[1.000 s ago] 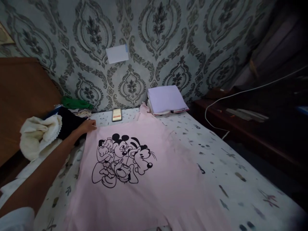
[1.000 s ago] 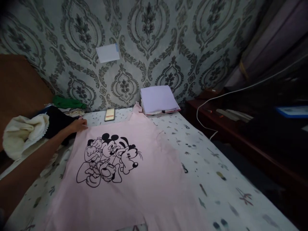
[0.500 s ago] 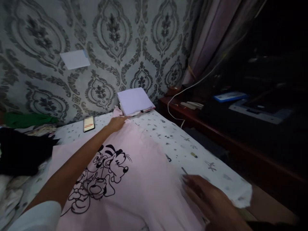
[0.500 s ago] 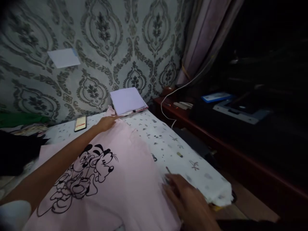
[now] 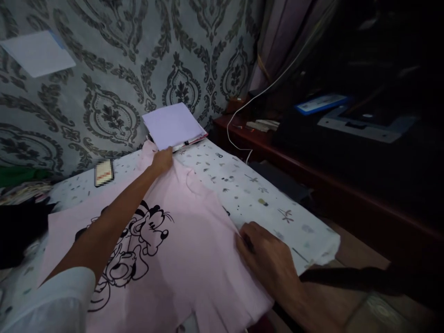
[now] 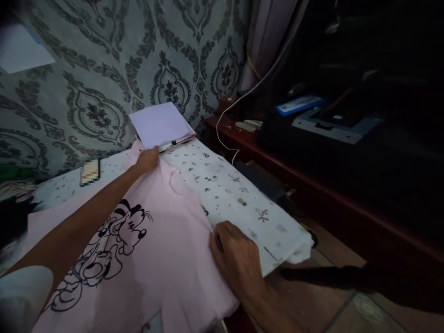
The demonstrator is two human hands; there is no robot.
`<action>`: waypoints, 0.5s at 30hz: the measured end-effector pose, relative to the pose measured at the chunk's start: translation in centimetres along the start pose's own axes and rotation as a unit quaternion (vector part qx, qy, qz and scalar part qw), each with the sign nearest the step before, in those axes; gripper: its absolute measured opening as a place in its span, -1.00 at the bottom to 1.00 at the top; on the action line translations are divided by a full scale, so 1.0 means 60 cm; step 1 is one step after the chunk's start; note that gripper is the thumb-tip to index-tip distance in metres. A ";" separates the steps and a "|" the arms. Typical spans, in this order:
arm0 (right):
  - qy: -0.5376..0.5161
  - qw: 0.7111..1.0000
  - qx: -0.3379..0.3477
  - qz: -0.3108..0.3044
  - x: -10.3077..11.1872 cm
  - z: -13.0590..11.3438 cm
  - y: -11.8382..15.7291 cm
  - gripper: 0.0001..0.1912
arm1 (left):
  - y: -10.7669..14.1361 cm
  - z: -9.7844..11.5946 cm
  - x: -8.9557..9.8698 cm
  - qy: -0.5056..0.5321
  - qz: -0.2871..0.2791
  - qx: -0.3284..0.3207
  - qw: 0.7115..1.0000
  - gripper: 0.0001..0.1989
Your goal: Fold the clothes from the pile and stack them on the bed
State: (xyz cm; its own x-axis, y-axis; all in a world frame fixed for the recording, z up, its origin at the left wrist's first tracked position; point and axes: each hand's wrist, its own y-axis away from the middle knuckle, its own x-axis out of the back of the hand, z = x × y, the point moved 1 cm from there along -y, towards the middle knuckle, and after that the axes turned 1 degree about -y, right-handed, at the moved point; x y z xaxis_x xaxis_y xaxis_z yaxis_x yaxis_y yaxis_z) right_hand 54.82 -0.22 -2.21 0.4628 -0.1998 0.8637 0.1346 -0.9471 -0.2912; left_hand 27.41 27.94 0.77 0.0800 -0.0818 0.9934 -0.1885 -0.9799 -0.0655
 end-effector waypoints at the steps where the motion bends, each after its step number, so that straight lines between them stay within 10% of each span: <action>1: 0.006 1.000 0.000 0.000 0.001 0.000 -0.001 -0.72 | 0.006 0.002 -0.003 0.005 0.003 0.008 1.000 -0.65; 7: 0.004 1.000 -0.019 -0.011 0.004 -0.003 0.013 -0.78 | 0.102 0.006 -0.033 0.152 0.044 -0.069 0.985 -0.62; 15: -0.125 0.976 -0.104 0.144 0.009 -0.010 0.141 -0.69 | 0.373 0.056 -0.020 0.159 -0.057 -0.178 0.969 -0.37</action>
State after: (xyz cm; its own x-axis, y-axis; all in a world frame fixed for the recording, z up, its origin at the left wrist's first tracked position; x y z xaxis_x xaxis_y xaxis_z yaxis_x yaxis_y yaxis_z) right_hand 55.71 -8.49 -3.94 0.6575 -0.4229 0.6236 -0.2010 -0.8961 -0.3958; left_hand 26.39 5.49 -2.19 -0.1752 0.1386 0.9747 -0.5270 -0.8494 0.0261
